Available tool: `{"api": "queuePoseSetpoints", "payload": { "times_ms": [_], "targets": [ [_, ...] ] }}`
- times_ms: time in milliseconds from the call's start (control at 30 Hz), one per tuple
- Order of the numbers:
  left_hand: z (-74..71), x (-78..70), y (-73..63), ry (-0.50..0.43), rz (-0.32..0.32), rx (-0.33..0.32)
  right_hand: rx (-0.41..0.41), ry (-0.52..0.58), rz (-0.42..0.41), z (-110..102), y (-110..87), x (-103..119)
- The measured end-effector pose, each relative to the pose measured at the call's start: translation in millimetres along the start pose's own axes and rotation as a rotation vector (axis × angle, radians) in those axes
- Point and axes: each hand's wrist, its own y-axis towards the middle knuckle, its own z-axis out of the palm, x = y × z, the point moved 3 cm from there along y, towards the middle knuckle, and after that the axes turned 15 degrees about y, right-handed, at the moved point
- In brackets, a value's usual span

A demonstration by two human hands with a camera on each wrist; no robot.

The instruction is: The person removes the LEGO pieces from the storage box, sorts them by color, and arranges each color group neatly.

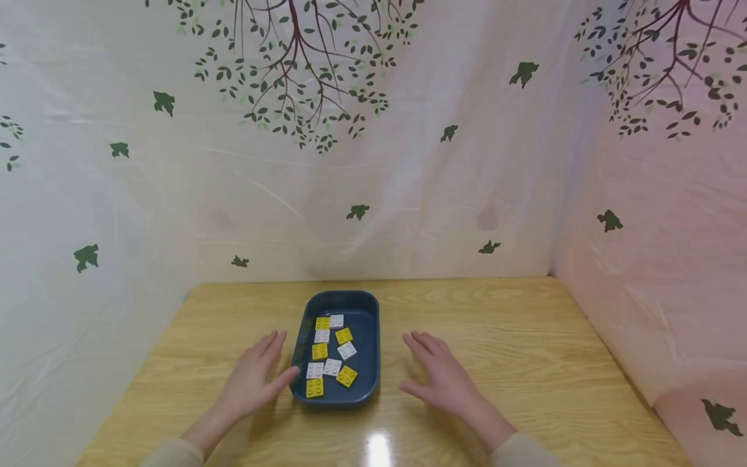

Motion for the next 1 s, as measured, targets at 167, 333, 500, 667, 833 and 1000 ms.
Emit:
{"api": "queuePoseSetpoints", "payload": {
  "times_ms": [167,333,500,667,833,1000],
  "targets": [
    [-0.1,-0.2,1.0,-0.146,-0.048,0.017,-0.019,0.082,-0.038,5.9,12.1,11.1],
    [1.9,-0.7,3.0,-0.256,-0.085,0.031,-0.012,0.148,-0.008,13.6,25.2,22.9],
    [6.0,-1.9,5.2,-0.374,-0.093,0.018,0.036,0.242,0.066,22.3,37.6,36.3],
    [11.1,-2.4,7.2,-0.5,-0.112,0.032,0.077,0.298,0.09,33.2,50.3,44.5],
    [14.5,-0.7,9.0,-0.575,-0.135,0.055,0.112,0.311,0.132,46.1,63.3,45.6],
    [17.8,1.9,10.6,-0.628,-0.142,0.058,0.155,0.315,0.144,56.8,76.4,47.9]
  ]
}}
